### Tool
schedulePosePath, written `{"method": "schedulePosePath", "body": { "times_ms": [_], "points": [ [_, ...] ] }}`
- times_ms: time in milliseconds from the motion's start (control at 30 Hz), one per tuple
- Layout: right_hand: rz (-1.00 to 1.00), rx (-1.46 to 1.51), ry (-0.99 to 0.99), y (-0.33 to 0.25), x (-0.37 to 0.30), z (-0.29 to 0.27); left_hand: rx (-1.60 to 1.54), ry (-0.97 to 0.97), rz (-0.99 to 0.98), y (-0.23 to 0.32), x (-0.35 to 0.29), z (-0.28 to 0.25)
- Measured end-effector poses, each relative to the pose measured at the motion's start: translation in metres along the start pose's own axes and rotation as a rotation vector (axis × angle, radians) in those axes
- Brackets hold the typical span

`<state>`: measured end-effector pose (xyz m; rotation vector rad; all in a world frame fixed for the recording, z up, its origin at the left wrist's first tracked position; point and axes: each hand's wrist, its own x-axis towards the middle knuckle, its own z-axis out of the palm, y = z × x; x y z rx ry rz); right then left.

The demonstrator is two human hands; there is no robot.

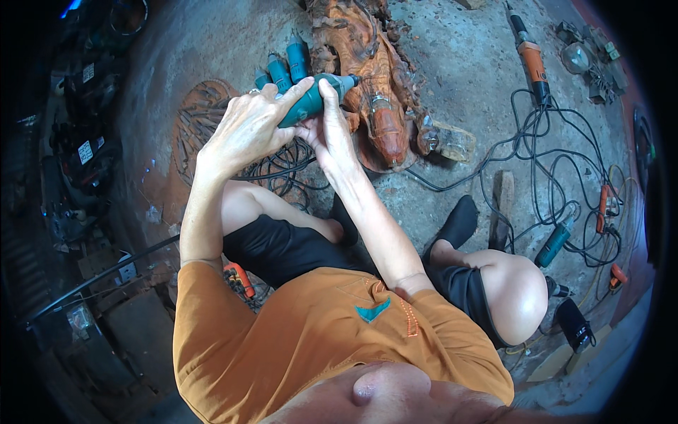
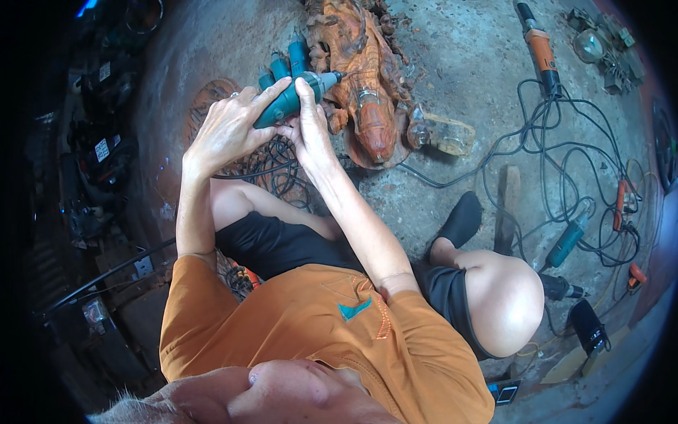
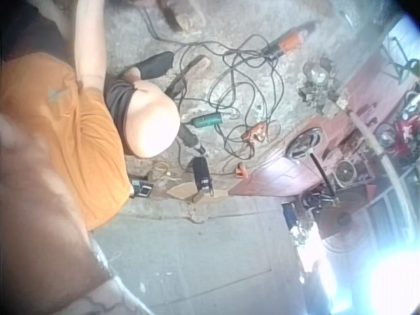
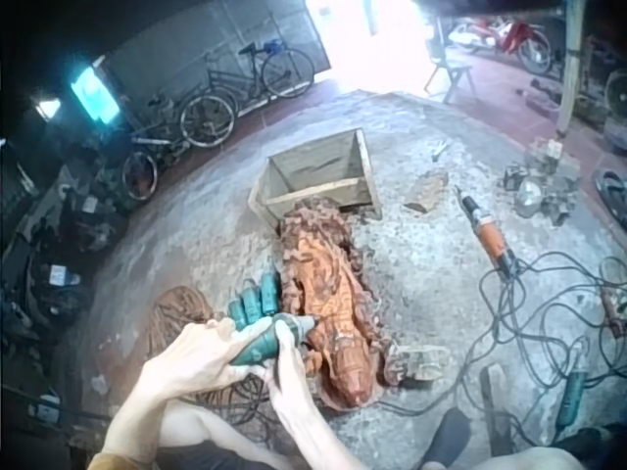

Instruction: The person sits on the floor and uses a handheld rotary tool to carve a large piece of wood. They hold the tool with both hands and move it along the surface of the wood, creating fine details and removing material.

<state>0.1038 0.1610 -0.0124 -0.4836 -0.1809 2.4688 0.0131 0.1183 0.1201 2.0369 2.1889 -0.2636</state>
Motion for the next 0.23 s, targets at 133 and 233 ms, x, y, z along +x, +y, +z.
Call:
{"method": "schedulePosePath", "body": {
  "times_ms": [133, 233],
  "points": [
    [0.032, 0.016, -0.043, -0.001, 0.008, -0.005, 0.018, 0.011, 0.006, -0.004, 0.004, 0.004],
    [0.040, 0.047, -0.082, 0.004, 0.018, -0.015, 0.032, -0.010, 0.000, -0.005, 0.008, 0.005]
  ]
}}
